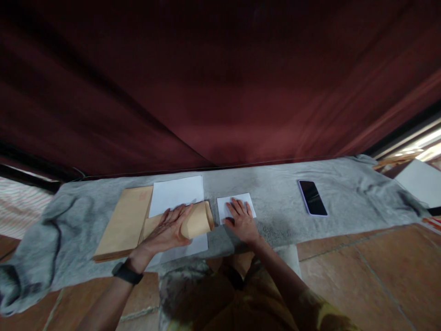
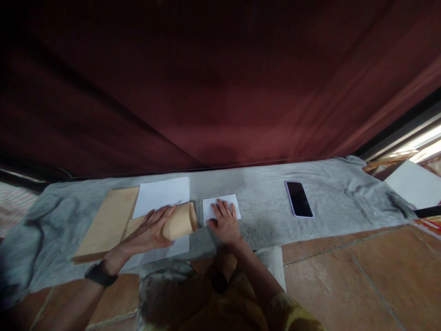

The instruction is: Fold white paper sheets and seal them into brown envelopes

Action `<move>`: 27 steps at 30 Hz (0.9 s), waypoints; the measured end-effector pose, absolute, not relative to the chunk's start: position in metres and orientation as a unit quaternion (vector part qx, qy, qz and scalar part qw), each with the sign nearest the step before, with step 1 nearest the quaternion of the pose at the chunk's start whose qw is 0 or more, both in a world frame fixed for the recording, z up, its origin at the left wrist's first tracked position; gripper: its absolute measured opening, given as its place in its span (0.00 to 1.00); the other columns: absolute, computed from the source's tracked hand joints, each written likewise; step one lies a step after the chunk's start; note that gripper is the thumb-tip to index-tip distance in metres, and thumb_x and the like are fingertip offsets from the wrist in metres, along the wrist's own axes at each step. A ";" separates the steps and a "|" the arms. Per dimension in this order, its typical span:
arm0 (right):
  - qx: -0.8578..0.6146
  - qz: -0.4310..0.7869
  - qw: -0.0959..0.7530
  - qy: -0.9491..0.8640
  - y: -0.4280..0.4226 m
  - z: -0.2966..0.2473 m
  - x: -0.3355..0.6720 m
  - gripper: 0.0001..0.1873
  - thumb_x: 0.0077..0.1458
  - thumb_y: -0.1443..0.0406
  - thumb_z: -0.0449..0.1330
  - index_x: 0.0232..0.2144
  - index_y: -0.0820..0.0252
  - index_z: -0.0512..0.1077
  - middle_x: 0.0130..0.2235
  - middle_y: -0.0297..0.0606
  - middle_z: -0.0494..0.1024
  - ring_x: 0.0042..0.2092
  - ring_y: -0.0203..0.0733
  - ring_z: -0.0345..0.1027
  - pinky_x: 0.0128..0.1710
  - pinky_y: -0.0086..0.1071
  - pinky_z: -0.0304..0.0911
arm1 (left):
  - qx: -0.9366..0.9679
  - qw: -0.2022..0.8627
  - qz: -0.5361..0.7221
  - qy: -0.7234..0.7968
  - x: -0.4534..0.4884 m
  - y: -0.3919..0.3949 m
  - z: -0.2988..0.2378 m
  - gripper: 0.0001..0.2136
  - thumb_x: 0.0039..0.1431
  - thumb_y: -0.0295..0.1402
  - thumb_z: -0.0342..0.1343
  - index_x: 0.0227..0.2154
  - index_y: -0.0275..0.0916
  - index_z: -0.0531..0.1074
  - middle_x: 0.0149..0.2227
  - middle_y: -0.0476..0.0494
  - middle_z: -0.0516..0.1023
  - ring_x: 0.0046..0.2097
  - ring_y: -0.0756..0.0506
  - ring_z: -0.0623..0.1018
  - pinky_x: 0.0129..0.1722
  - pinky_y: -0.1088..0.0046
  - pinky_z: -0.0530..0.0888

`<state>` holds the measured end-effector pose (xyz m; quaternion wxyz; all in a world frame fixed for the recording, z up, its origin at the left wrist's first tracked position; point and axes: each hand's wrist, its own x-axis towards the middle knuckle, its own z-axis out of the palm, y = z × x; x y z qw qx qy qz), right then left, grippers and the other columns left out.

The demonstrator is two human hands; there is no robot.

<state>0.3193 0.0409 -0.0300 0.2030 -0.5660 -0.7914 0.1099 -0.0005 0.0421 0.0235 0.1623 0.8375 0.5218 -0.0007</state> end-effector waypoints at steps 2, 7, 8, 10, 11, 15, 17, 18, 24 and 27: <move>-0.577 0.102 0.200 -0.785 0.039 -0.032 0.330 0.30 0.63 0.56 0.60 0.64 0.57 0.65 0.68 0.46 0.63 0.69 0.55 0.53 0.69 0.55 0.44 | 0.840 0.164 -0.003 0.517 -0.002 0.043 0.022 0.56 0.46 0.44 0.65 0.72 0.48 0.34 0.72 0.34 0.54 0.71 0.31 0.56 0.69 0.45 0.50; -0.617 0.079 0.203 -0.756 0.035 -0.037 0.357 0.28 0.64 0.59 0.57 0.64 0.61 0.65 0.68 0.51 0.62 0.68 0.57 0.54 0.66 0.53 0.51 | 0.841 0.157 0.003 0.517 -0.003 0.044 0.021 0.56 0.47 0.43 0.65 0.72 0.48 0.35 0.71 0.35 0.55 0.71 0.31 0.57 0.69 0.46 0.51; -0.625 0.080 0.206 -0.749 0.036 -0.037 0.361 0.28 0.64 0.60 0.57 0.64 0.62 0.65 0.67 0.52 0.63 0.67 0.56 0.56 0.64 0.52 0.53 | 0.842 0.156 0.007 0.517 -0.003 0.044 0.021 0.56 0.46 0.43 0.65 0.72 0.48 0.35 0.71 0.35 0.56 0.70 0.31 0.57 0.68 0.46 0.52; -0.648 0.084 0.213 -0.726 0.040 -0.036 0.364 0.29 0.63 0.61 0.56 0.65 0.65 0.63 0.66 0.55 0.65 0.65 0.56 0.59 0.61 0.49 0.57 | 0.842 0.155 0.010 0.517 -0.003 0.044 0.020 0.56 0.46 0.43 0.65 0.72 0.49 0.35 0.70 0.35 0.57 0.70 0.30 0.58 0.68 0.46 0.52; -0.663 0.083 0.217 -0.711 0.043 -0.036 0.364 0.30 0.63 0.61 0.57 0.65 0.67 0.62 0.65 0.57 0.66 0.63 0.56 0.61 0.60 0.48 0.58 | 0.842 0.155 0.010 0.517 -0.003 0.044 0.019 0.56 0.46 0.44 0.65 0.72 0.49 0.35 0.70 0.35 0.57 0.70 0.30 0.59 0.68 0.45 0.52; -0.720 0.069 0.229 -0.651 0.056 -0.032 0.356 0.31 0.60 0.61 0.59 0.63 0.68 0.62 0.55 0.57 0.73 0.54 0.56 0.68 0.55 0.46 0.61 | 0.842 0.150 0.010 0.518 -0.004 0.044 0.016 0.57 0.45 0.44 0.66 0.72 0.49 0.35 0.70 0.36 0.57 0.70 0.31 0.58 0.68 0.46 0.51; -0.736 0.067 0.237 -0.631 0.060 -0.031 0.351 0.29 0.59 0.62 0.61 0.60 0.65 0.65 0.50 0.54 0.75 0.51 0.55 0.69 0.53 0.44 0.62 | 0.843 0.148 0.011 0.517 -0.005 0.044 0.015 0.57 0.45 0.44 0.66 0.72 0.48 0.36 0.70 0.35 0.57 0.70 0.31 0.58 0.68 0.46 0.52; -0.743 0.070 0.240 -0.621 0.062 -0.030 0.349 0.26 0.58 0.62 0.62 0.58 0.64 0.67 0.49 0.54 0.75 0.50 0.55 0.69 0.52 0.44 0.62 | 0.844 0.147 0.012 0.516 -0.005 0.044 0.015 0.57 0.45 0.43 0.66 0.72 0.48 0.36 0.71 0.35 0.56 0.70 0.30 0.58 0.68 0.46 0.52; -0.784 0.134 0.229 -0.561 0.071 -0.024 0.349 0.19 0.52 0.62 0.65 0.45 0.61 0.70 0.46 0.53 0.75 0.51 0.57 0.70 0.50 0.43 0.63 | 0.842 0.164 -0.003 0.514 -0.001 0.044 0.023 0.57 0.46 0.43 0.66 0.72 0.49 0.34 0.71 0.34 0.55 0.71 0.31 0.56 0.69 0.45 0.49; -0.759 0.207 0.303 -0.537 0.073 -0.023 0.356 0.12 0.49 0.65 0.64 0.38 0.57 0.71 0.42 0.48 0.76 0.50 0.54 0.70 0.51 0.42 0.63 | 0.839 0.168 -0.006 0.517 0.000 0.043 0.026 0.57 0.46 0.43 0.65 0.72 0.49 0.34 0.72 0.34 0.53 0.72 0.31 0.55 0.69 0.44 0.49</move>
